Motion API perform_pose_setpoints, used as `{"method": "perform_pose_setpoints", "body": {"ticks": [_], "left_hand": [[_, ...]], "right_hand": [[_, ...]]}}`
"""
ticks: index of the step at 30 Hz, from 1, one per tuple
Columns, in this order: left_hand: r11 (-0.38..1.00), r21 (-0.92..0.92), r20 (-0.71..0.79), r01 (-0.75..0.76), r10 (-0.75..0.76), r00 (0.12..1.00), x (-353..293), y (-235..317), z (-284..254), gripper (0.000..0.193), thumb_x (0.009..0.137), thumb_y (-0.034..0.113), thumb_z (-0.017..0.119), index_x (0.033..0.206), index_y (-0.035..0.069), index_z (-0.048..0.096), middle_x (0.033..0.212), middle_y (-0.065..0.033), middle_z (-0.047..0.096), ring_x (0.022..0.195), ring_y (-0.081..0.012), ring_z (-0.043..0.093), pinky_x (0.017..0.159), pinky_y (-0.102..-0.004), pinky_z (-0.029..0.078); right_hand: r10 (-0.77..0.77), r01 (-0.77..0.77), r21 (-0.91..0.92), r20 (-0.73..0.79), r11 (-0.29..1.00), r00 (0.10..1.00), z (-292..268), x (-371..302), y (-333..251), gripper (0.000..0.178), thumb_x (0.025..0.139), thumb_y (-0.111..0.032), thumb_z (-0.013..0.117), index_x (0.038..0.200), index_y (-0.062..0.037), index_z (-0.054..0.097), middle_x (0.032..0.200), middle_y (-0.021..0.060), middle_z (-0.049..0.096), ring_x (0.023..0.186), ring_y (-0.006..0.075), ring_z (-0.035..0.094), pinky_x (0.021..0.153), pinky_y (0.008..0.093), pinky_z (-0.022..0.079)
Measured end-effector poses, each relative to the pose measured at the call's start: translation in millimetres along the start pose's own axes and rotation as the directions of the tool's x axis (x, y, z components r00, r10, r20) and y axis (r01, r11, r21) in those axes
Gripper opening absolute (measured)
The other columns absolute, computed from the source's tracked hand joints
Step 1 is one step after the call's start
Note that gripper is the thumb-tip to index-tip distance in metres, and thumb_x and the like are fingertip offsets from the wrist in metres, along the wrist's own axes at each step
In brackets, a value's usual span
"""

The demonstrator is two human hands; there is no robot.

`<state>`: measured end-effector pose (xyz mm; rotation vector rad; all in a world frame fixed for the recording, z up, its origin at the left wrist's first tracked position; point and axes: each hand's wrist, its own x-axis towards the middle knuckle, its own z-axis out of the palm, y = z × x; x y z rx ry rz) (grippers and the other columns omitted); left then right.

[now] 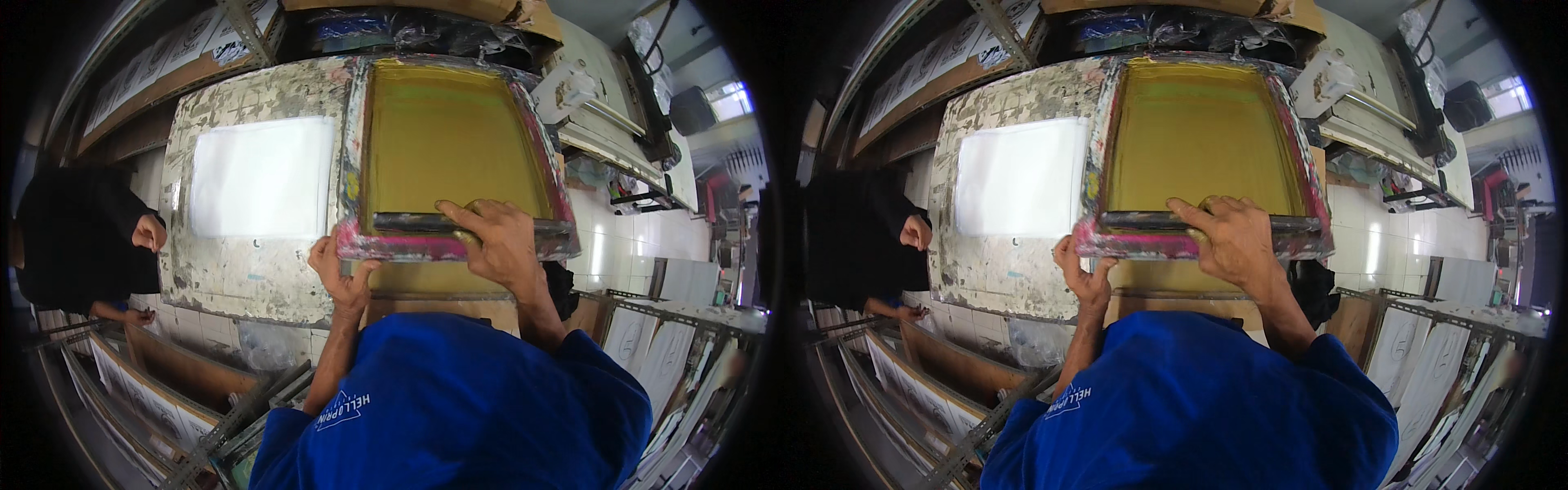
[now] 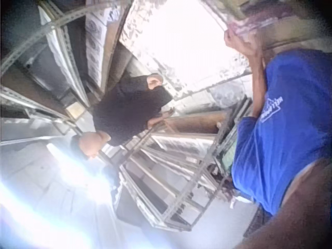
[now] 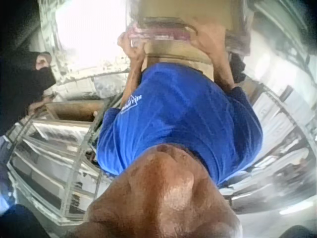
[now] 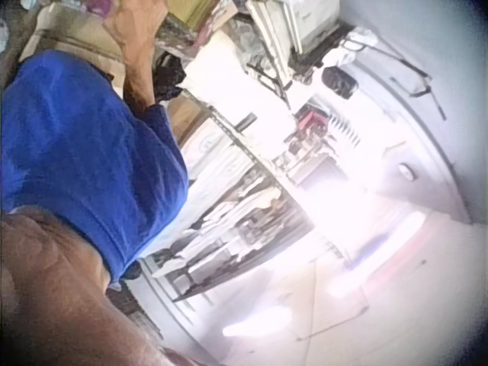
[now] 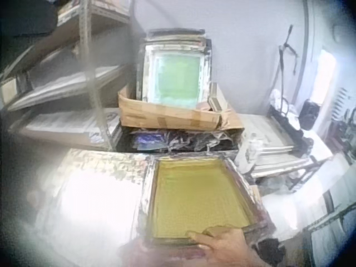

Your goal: The person performs screen printing on white sheets of paper by placing a sheet on the base, lowering the screen frame, and using a squeegee to spread ink across the mesh. They then lift the frame and move the printed sheet to a stack on the side.

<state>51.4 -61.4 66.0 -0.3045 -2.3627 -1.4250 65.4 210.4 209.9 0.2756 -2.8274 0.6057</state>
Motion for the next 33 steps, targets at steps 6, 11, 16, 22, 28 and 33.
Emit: {"method": "perform_pose_setpoints", "body": {"ticks": [6,11,16,22,28,33], "left_hand": [[0.877,-0.474,-0.211,-0.077,-0.028,0.977,92,77,14,0.069,0.088,0.018,0.08,0.144,-0.005,0.049,0.136,-0.0147,0.051,0.123,-0.0255,0.05,0.113,-0.0411,0.036],[0.914,-0.308,-0.002,0.265,-0.279,0.96,102,28,37,0.061,0.092,0.03,0.08,0.138,0.0,0.054,0.114,-0.0126,0.067,0.111,-0.0236,0.059,0.1,-0.0406,0.045],[0.837,0.519,0.155,0.177,-0.296,0.943,16,-59,82,0.062,0.081,0.037,0.085,0.12,-0.005,0.06,0.115,-0.0238,0.061,0.105,-0.0435,0.057,0.094,-0.0521,0.047],[0.913,0.202,0.152,0.355,-0.387,0.91,17,-41,93,0.049,0.088,0.019,0.077,0.126,0.0,0.055,0.089,-0.018,0.069,0.079,-0.0408,0.064,0.075,-0.0487,0.051],[0.954,0.006,0.176,0.301,-0.297,0.938,54,30,84,0.054,0.094,0.004,0.066,0.142,0.003,0.042,0.08,-0.0113,0.064,0.063,-0.0212,0.059,0.062,-0.0336,0.048],[0.913,-0.288,0.098,0.288,-0.271,0.958,77,32,74,0.05,0.093,-0.003,0.064,0.138,0.003,0.044,0.078,-0.0045,0.057,0.064,-0.0107,0.049,0.058,-0.0258,0.042]], "right_hand": [[-0.156,0.109,-0.219,-0.207,0.97,0.966,-71,54,-6,0.061,0.072,-0.045,0.086,0.126,-0.0212,0.073,0.082,0.0084,0.068,0.072,0.0303,0.064,0.066,0.0415,0.05],[-0.233,0.207,-0.117,-0.285,0.971,0.93,-121,136,15,0.052,0.075,-0.043,0.083,0.115,-0.01,0.077,0.101,0.0151,0.078,0.086,0.0308,0.074,0.078,0.0393,0.058],[-0.128,0.109,-0.089,-0.244,0.99,0.961,-151,174,13,0.052,0.076,-0.042,0.08,0.112,-0.0043,0.078,0.1,0.0178,0.078,0.089,0.0305,0.074,0.084,0.0383,0.057],[-0.12,0.11,-0.059,-0.212,0.992,0.97,-154,183,18,0.049,0.079,-0.04,0.08,0.11,-0.0029,0.079,0.102,0.0192,0.078,0.089,0.0311,0.074,0.085,0.0375,0.057],[-0.095,0.09,-0.037,-0.189,0.995,0.977,-158,182,16,0.049,0.08,-0.042,0.079,0.109,-0.0024,0.079,0.101,0.0189,0.078,0.088,0.0293,0.074,0.083,0.0366,0.058],[-0.088,0.079,-0.055,-0.189,0.995,0.978,-157,184,14,0.047,0.08,-0.04,0.08,0.109,-0.0026,0.079,0.101,0.0187,0.078,0.089,0.0298,0.074,0.084,0.037,0.058]]}}
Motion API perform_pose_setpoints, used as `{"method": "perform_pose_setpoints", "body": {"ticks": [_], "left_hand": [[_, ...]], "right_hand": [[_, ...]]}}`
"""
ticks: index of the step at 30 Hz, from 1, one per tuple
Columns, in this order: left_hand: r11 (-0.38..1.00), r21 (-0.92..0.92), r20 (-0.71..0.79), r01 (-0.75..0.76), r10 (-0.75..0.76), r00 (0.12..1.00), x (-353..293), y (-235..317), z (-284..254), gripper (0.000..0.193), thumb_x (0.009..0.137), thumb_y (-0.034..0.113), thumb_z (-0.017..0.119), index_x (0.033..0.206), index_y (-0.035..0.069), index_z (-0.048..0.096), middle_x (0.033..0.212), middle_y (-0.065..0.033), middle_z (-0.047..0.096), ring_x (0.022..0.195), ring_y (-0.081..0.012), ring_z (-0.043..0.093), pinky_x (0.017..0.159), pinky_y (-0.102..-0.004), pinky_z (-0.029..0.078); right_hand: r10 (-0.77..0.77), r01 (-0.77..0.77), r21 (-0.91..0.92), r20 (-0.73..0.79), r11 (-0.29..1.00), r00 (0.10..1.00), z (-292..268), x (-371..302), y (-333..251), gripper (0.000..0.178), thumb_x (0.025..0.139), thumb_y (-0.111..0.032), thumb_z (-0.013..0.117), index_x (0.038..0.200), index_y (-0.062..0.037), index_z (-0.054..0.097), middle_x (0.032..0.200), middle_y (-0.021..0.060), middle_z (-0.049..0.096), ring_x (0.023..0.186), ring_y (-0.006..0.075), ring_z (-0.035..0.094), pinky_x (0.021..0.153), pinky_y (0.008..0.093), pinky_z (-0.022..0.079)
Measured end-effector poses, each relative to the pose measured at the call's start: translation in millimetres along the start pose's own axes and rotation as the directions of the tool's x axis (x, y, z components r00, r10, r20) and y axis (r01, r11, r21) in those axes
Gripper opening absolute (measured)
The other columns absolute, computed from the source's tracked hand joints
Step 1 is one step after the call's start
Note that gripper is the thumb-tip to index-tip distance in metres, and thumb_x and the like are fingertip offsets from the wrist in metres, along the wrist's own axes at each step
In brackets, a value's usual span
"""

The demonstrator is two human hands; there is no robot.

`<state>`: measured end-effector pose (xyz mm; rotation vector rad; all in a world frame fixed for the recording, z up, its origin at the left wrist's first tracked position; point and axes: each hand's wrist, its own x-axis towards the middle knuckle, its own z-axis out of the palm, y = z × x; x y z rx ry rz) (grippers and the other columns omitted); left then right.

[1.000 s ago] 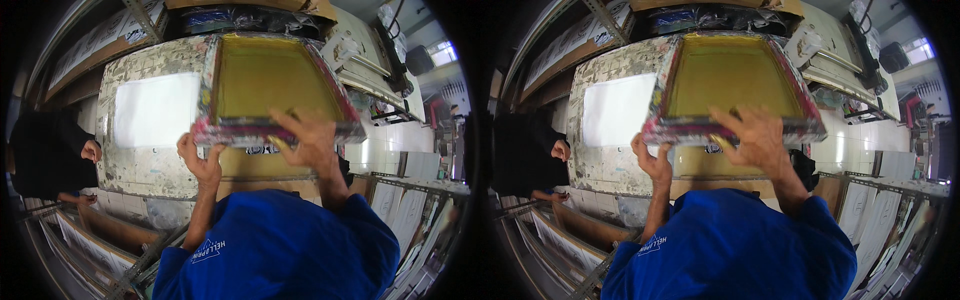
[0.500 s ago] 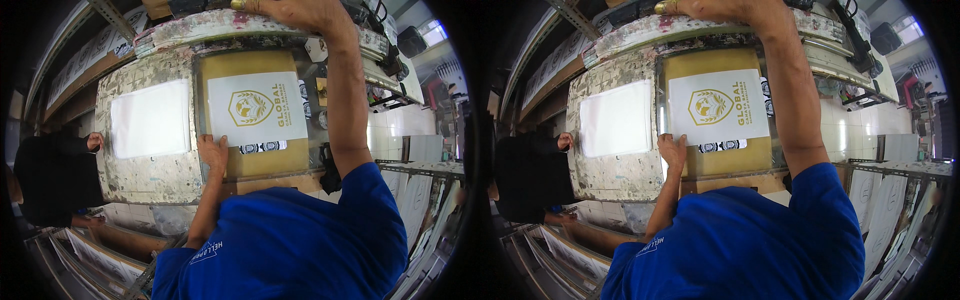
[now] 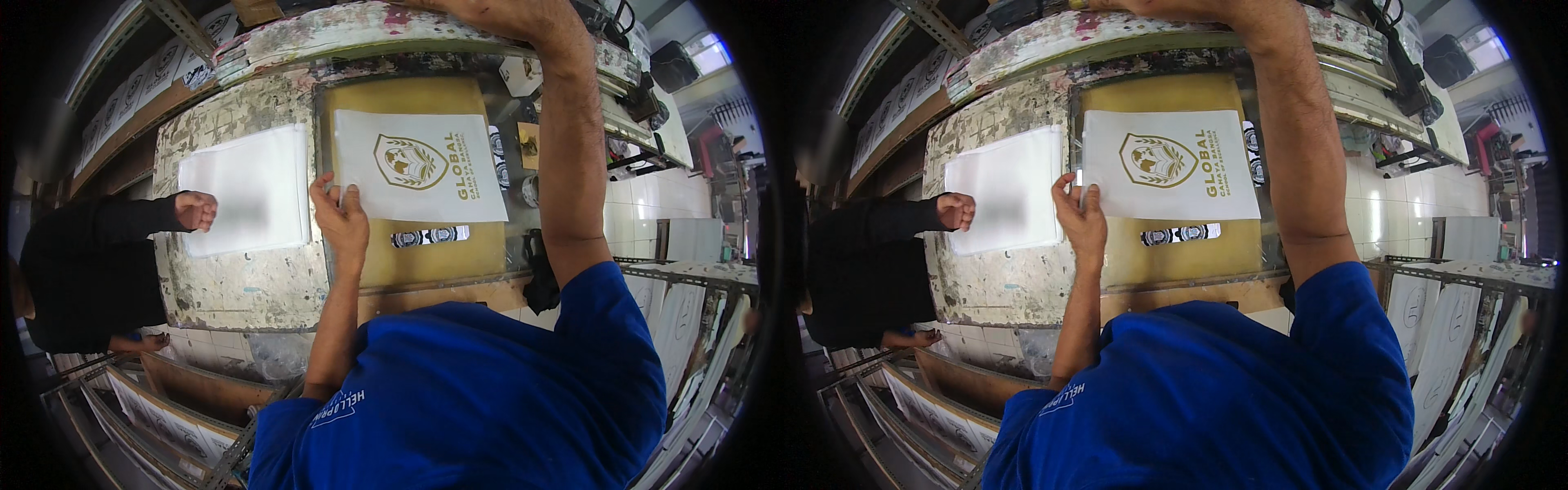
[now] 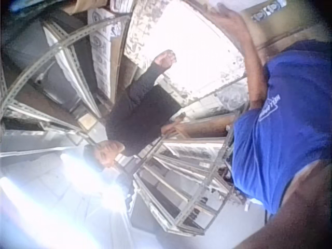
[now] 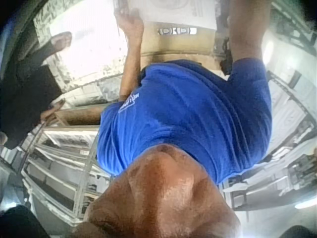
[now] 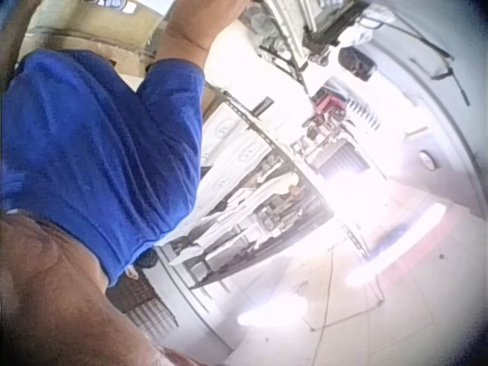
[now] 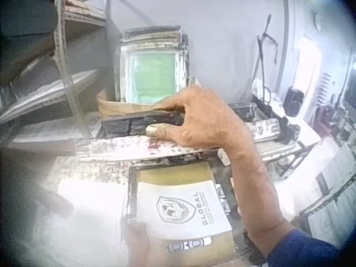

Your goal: The person performs screen printing on white sheets of paper by placing a sheet on the base, lowering the screen frame, and using a squeegee to spread ink across the mesh. They then lift the frame and move the printed sheet to a stack on the side.

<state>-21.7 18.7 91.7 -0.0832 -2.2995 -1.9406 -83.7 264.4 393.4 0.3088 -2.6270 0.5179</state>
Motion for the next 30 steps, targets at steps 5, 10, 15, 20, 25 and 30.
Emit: {"method": "perform_pose_setpoints", "body": {"ticks": [5,10,15,20,25,30], "left_hand": [[0.99,-0.136,-0.033,0.04,-0.045,0.998,21,6,-49,0.052,0.095,-0.004,0.064,0.142,0.003,0.043,0.094,-0.0116,0.068,0.083,-0.0104,0.06,0.07,-0.021,0.046],[0.999,-0.038,-0.22,0.011,-0.019,0.975,33,-32,-133,0.052,0.096,-0.003,0.064,0.144,0.001,0.042,0.106,-0.0156,0.069,0.097,-0.0147,0.063,0.084,-0.0259,0.05],[0.993,0.005,-0.427,0.116,-0.103,0.899,25,-79,-237,0.056,0.097,0.002,0.066,0.146,-0.002,0.04,0.105,-0.0159,0.067,0.093,-0.0154,0.062,0.082,-0.0253,0.049],[0.306,0.878,-0.462,0.368,0.741,0.486,19,-55,-238,0.053,0.092,0.017,0.076,0.137,-0.002,0.056,0.118,-0.0184,0.069,0.109,-0.0417,0.063,0.099,-0.0494,0.048],[0.714,0.631,-0.119,-0.302,0.474,0.872,17,-75,-183,0.043,0.093,0.035,0.073,0.117,0.0,0.071,0.119,-0.0201,0.072,0.124,-0.0389,0.059,0.108,-0.0535,0.04],[0.594,0.796,0.016,-0.115,0.169,0.985,7,-137,-144,0.044,0.089,0.033,0.078,0.123,0.005,0.074,0.136,-0.0163,0.067,0.139,-0.0398,0.052,0.117,-0.0502,0.035]], "right_hand": [[0.005,-0.005,0.002,0.002,1.0,1.0,0,1,6,0.046,0.081,-0.039,0.08,0.113,-0.0048,0.078,0.106,0.0181,0.078,0.093,0.0298,0.073,0.088,0.0379,0.057],[0.004,-0.004,-0.037,-0.01,0.999,1.0,-1,-2,-6,0.047,0.082,-0.041,0.08,0.114,-0.0059,0.078,0.108,0.0168,0.077,0.096,0.0299,0.072,0.091,0.0393,0.056],[-0.055,0.052,-0.084,-0.045,0.995,0.997,3,-2,-2,0.046,0.08,-0.037,0.082,0.115,-0.0078,0.078,0.108,0.0154,0.077,0.095,0.0289,0.072,0.09,0.0407,0.056],[-0.018,0.022,0.056,-0.072,0.998,0.997,5,-4,-6,0.046,0.08,-0.028,0.082,0.118,-0.0033,0.075,0.105,0.017,0.078,0.093,0.0243,0.073,0.088,0.0354,0.056],[-0.063,0.052,-0.101,-0.108,0.994,0.992,5,-16,-46,0.046,0.079,-0.023,0.083,0.118,-0.0003,0.075,0.104,0.0174,0.078,0.093,0.023,0.073,0.089,0.0348,0.056],[-0.019,0.029,0.125,-0.079,0.992,0.997,3,-6,-17,0.047,0.078,-0.021,0.084,0.119,0.0003,0.074,0.108,0.0172,0.078,0.096,0.0233,0.073,0.091,0.0342,0.056]]}}
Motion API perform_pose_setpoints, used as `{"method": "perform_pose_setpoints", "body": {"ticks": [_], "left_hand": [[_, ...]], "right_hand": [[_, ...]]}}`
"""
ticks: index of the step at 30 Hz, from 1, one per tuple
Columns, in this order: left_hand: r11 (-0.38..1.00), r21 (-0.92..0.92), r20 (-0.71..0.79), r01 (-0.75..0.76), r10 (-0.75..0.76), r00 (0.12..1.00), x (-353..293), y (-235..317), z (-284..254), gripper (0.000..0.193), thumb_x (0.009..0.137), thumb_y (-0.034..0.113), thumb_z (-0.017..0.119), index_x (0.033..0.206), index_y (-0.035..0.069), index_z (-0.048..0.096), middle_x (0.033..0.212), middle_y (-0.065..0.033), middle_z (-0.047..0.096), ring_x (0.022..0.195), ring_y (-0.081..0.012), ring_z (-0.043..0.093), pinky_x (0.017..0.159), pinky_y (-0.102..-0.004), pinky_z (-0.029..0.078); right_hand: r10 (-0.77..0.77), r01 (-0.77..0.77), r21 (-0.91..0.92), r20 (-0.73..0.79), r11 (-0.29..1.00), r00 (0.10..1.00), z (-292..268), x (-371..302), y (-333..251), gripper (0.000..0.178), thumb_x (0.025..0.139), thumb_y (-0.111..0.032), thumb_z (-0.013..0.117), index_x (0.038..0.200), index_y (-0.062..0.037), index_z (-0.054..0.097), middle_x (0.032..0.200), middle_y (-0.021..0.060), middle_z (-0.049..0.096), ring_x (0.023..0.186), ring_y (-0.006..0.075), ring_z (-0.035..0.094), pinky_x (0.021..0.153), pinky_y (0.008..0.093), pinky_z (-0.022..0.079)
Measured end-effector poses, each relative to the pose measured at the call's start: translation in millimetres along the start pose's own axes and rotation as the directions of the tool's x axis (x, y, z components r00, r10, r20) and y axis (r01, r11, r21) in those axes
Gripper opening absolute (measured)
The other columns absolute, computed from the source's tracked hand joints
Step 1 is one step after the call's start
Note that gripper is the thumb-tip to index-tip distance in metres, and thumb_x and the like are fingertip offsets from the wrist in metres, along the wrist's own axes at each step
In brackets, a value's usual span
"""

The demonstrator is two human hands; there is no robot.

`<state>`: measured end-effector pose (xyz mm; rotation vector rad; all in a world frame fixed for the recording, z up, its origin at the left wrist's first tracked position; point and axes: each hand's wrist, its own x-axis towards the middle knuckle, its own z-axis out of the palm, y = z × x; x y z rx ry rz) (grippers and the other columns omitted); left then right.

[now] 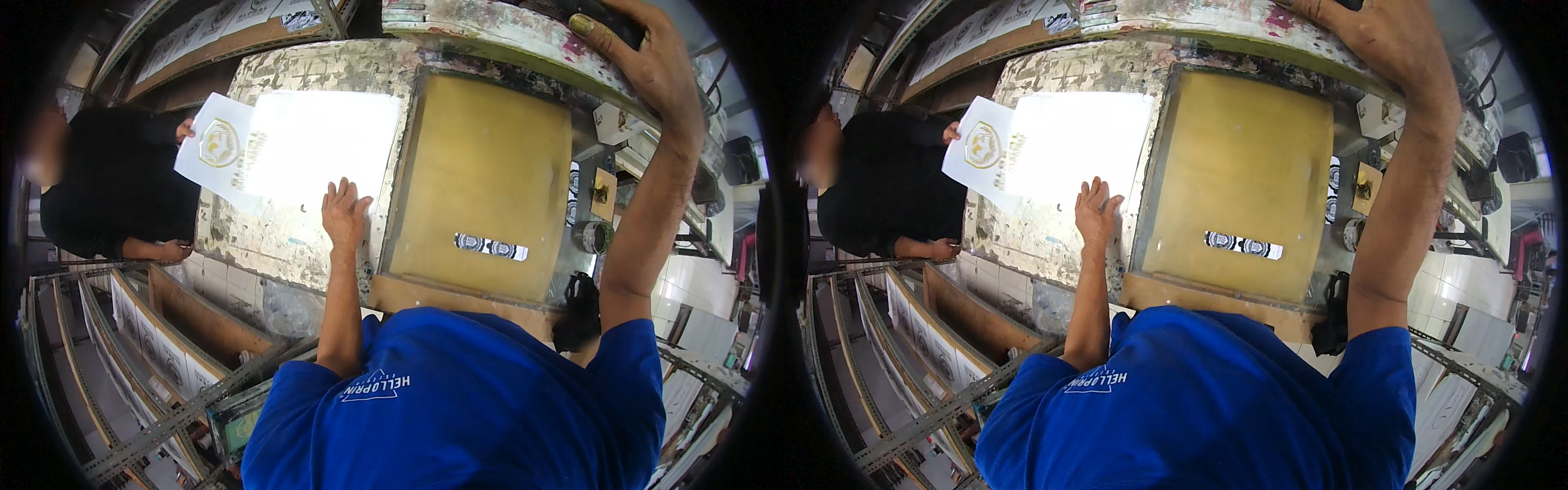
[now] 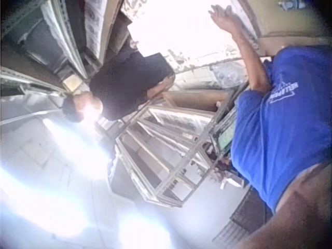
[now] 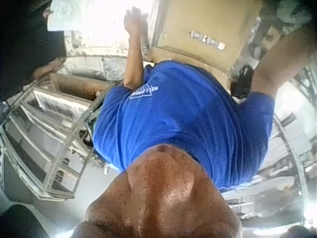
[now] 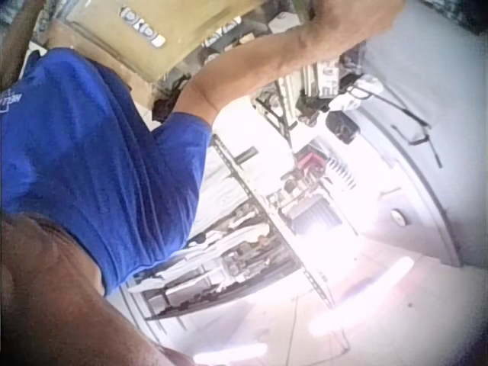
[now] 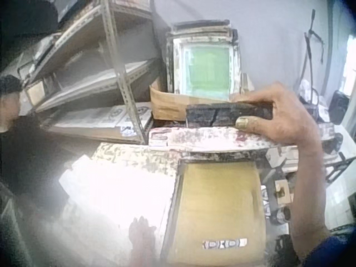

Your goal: The person performs screen printing on white sheets of paper by placing a sheet on the base, lowering the screen frame, and using a squeegee to spread ink across the mesh. They then lift the frame and move the printed sheet to a stack on the side.

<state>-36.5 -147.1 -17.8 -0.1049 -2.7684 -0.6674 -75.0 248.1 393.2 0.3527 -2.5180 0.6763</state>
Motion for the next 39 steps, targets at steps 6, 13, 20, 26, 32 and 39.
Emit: {"method": "perform_pose_setpoints", "body": {"ticks": [6,13,20,26,32,39], "left_hand": [[0.906,-0.375,-0.12,0.194,-0.256,0.959,5,-4,12,0.029,0.094,0.026,0.073,0.109,0.002,0.079,0.12,-0.0168,0.074,0.128,-0.0377,0.061,0.107,-0.0464,0.046],[0.876,-0.482,-0.419,-0.033,-0.197,0.886,55,18,-34,0.015,0.093,0.009,0.072,0.102,-0.002,0.077,0.106,-0.0184,0.077,0.099,-0.0314,0.074,0.088,-0.0368,0.056],[0.834,-0.546,0.288,-0.078,0.274,0.917,21,105,-36,0.031,0.094,0.028,0.072,0.115,0.006,0.076,0.124,-0.0123,0.073,0.119,-0.0313,0.068,0.101,-0.0406,0.051],[0.925,-0.098,0.422,-0.368,0.373,0.827,-4,109,12,0.048,0.095,0.038,0.068,0.136,0.014,0.066,0.158,-0.0089,0.047,0.151,-0.041,0.032,0.121,-0.0625,0.024],[0.773,-0.321,0.412,-0.548,0.635,0.654,4,153,64,0.046,0.096,0.03,0.066,0.141,0.021,0.062,0.159,-0.0036,0.046,0.151,-0.0379,0.032,0.124,-0.0602,0.022],[0.591,-0.463,0.439,-0.66,0.8,0.409,13,225,106,0.049,0.099,0.03,0.062,0.147,0.021,0.057,0.164,-0.0018,0.038,0.155,-0.0357,0.023,0.127,-0.0596,0.016]], "right_hand": [[-0.026,0.027,-0.035,0.014,0.999,1.0,-2,4,13,0.047,0.077,-0.023,0.085,0.118,-0.0012,0.075,0.11,0.0174,0.077,0.096,0.0232,0.074,0.092,0.0347,0.057],[0.072,-0.063,-0.116,0.075,0.991,0.995,-10,2,-22,0.048,0.077,-0.025,0.084,0.119,-0.0031,0.076,0.108,0.016,0.078,0.089,0.0227,0.073,0.086,0.0345,0.057],[0.057,-0.057,-0.014,0.035,0.998,0.998,2,0,20,0.05,0.079,-0.029,0.083,0.121,-0.0029,0.075,0.106,0.0156,0.078,0.09,0.0229,0.073,0.084,0.033,0.057],[-0.071,0.071,0.0,0.034,0.997,0.997,2,1,28,0.055,0.08,-0.041,0.085,0.119,-0.0035,0.075,0.107,0.0159,0.078,0.092,0.0248,0.074,0.086,0.035,0.058],[0.026,-0.013,-0.219,0.06,0.976,0.998,-2,1,26,0.059,0.08,-0.05,0.084,0.115,-0.0031,0.077,0.108,0.0181,0.076,0.1,0.0311,0.071,0.091,0.0401,0.056],[0.0,0.006,-0.212,0.03,0.977,1.0,-3,1,23,0.053,0.081,-0.047,0.081,0.112,-0.0037,0.078,0.106,0.0202,0.076,0.097,0.0333,0.07,0.089,0.0403,0.054]]}}
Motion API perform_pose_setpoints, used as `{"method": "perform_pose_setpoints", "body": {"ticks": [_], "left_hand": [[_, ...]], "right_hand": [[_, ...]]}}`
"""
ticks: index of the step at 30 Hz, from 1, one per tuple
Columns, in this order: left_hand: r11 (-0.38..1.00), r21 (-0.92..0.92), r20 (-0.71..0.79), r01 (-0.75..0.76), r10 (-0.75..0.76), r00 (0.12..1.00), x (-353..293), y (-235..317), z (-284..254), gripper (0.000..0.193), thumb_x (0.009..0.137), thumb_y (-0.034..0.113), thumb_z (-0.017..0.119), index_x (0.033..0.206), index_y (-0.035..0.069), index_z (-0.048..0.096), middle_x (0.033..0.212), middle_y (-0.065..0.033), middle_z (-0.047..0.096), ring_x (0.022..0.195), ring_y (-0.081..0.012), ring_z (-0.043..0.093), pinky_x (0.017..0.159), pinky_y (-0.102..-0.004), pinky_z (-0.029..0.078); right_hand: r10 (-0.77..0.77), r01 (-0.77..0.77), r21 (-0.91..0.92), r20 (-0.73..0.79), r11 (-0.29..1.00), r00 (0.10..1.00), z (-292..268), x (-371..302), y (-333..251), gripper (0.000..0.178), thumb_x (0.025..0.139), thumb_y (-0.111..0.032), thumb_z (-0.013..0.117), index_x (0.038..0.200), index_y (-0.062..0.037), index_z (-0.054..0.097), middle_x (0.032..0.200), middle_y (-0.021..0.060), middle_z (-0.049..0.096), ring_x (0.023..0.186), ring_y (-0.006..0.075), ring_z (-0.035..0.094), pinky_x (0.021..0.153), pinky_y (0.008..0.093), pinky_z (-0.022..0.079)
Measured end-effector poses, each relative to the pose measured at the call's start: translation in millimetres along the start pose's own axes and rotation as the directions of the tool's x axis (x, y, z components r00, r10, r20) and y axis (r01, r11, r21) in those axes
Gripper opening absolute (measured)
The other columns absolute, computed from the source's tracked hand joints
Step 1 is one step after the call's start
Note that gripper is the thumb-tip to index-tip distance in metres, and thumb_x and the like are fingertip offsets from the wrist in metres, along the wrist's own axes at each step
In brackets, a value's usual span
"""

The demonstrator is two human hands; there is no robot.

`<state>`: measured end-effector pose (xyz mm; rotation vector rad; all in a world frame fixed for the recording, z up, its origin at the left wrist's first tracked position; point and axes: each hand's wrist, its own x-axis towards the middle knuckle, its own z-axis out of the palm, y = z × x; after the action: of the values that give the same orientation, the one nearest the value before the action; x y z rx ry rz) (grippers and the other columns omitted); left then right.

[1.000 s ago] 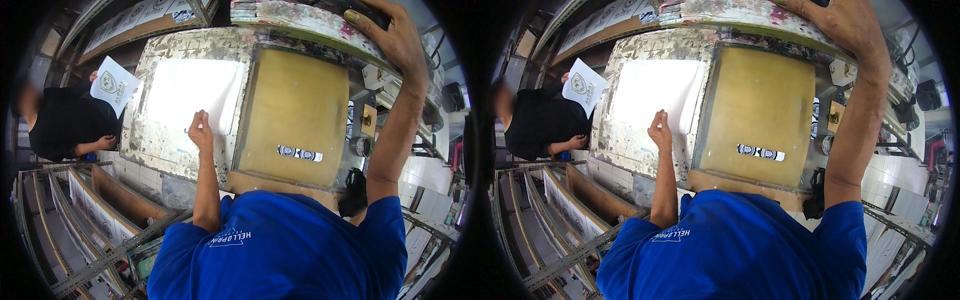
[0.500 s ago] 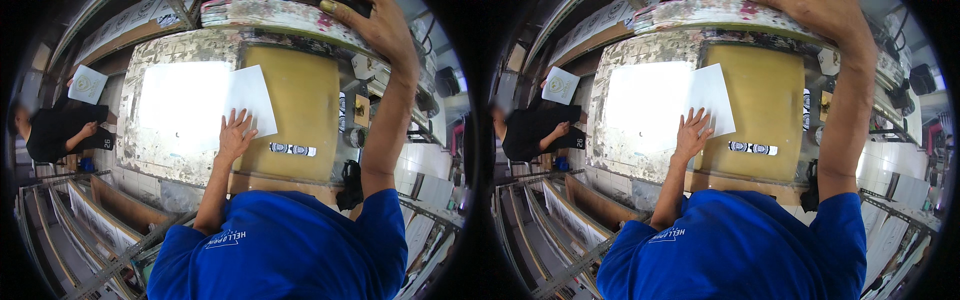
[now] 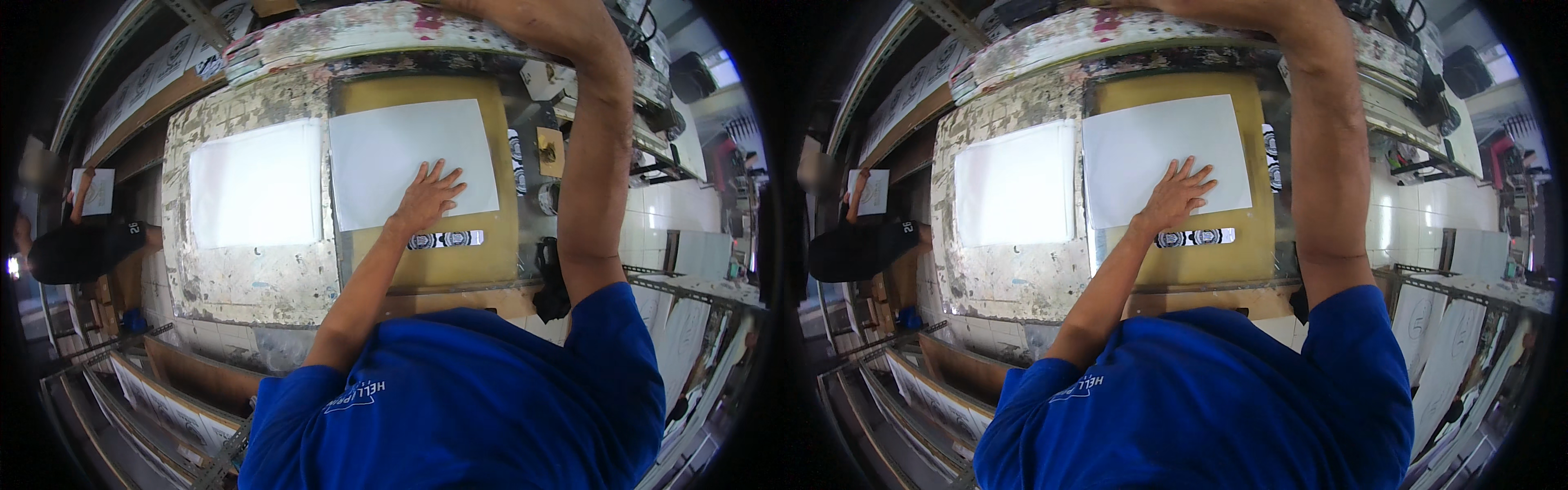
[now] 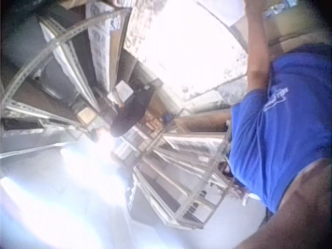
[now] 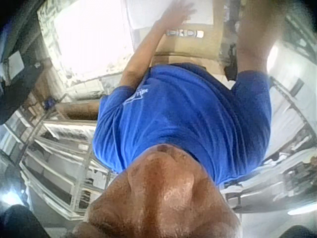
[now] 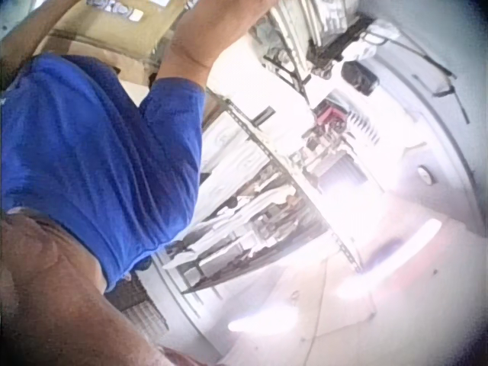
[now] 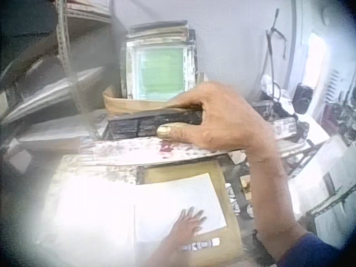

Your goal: The person performs screen printing on white sheets of paper by placing a sheet on the base, lowering the screen frame, and using a squeegee to spread ink across the mesh. They then lift the frame and move the printed sheet to a stack on the side.

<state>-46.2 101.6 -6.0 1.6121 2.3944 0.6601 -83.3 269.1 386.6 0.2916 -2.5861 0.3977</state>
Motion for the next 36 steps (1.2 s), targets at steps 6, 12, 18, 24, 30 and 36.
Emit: {"method": "perform_pose_setpoints", "body": {"ticks": [6,12,18,24,30,36], "left_hand": [[0.999,-0.021,0.036,-0.04,0.04,0.999,17,21,9,0.049,0.098,0.033,0.062,0.145,0.022,0.058,0.163,-0.0012,0.039,0.155,-0.0346,0.024,0.127,-0.0588,0.015],[0.997,-0.056,0.002,-0.059,0.059,0.998,12,40,28,0.049,0.097,0.034,0.062,0.145,0.02,0.059,0.163,-0.0014,0.04,0.155,-0.0337,0.024,0.127,-0.0584,0.013],[0.995,-0.061,-0.039,-0.081,0.079,0.996,6,48,31,0.049,0.099,0.035,0.058,0.145,0.019,0.058,0.162,-0.0023,0.041,0.154,-0.0342,0.027,0.127,-0.0591,0.015],[0.981,-0.153,-0.053,-0.119,0.113,0.992,7,46,21,0.049,0.102,0.034,0.055,0.148,0.015,0.054,0.161,-0.0065,0.042,0.152,-0.0334,0.031,0.127,-0.0559,0.018],[0.82,-0.561,-0.5,-0.115,-0.225,0.836,-13,51,-71,0.06,0.094,0.024,0.071,0.148,0.007,0.052,0.145,-0.0127,0.06,0.137,-0.033,0.052,0.119,-0.0471,0.034],[0.491,-0.667,-0.711,-0.56,-0.643,0.283,-85,51,-153,0.115,0.07,0.024,0.094,0.159,-0.005,0.026,0.133,-0.0142,0.06,0.116,-0.0267,0.064,0.1,-0.0409,0.054]], "right_hand": [[0.09,-0.095,0.058,0.072,0.994,0.993,-10,1,-14,0.051,0.081,-0.045,0.081,0.108,-0.0017,0.079,0.097,0.0194,0.078,0.088,0.0311,0.072,0.081,0.0391,0.056],[0.039,-0.045,0.114,0.057,0.992,0.998,-6,3,-6,0.048,0.081,-0.043,0.081,0.105,-0.0008,0.08,0.092,0.0195,0.078,0.079,0.0298,0.073,0.074,0.0379,0.056],[0.035,-0.045,0.135,0.075,0.99,0.997,-9,0,-7,0.048,0.081,-0.042,0.081,0.105,-0.0002,0.08,0.092,0.0199,0.077,0.08,0.0293,0.072,0.074,0.0374,0.056],[0.025,-0.033,0.152,0.058,0.988,0.998,-1,1,-6,0.049,0.081,-0.042,0.082,0.106,-0.0007,0.08,0.095,0.0194,0.078,0.083,0.0288,0.073,0.077,0.0375,0.057],[-0.071,0.062,0.131,0.063,0.989,0.995,6,-19,1,0.048,0.082,-0.042,0.08,0.112,-0.0033,0.079,0.093,0.0169,0.079,0.081,0.0276,0.073,0.078,0.0384,0.058],[-0.154,0.165,0.053,-0.166,0.985,0.974,53,-105,-23,0.046,0.077,-0.04,0.081,0.118,-0.0196,0.076,0.086,0.0106,0.073,0.075,0.0321,0.07,0.065,0.0432,0.054]]}}
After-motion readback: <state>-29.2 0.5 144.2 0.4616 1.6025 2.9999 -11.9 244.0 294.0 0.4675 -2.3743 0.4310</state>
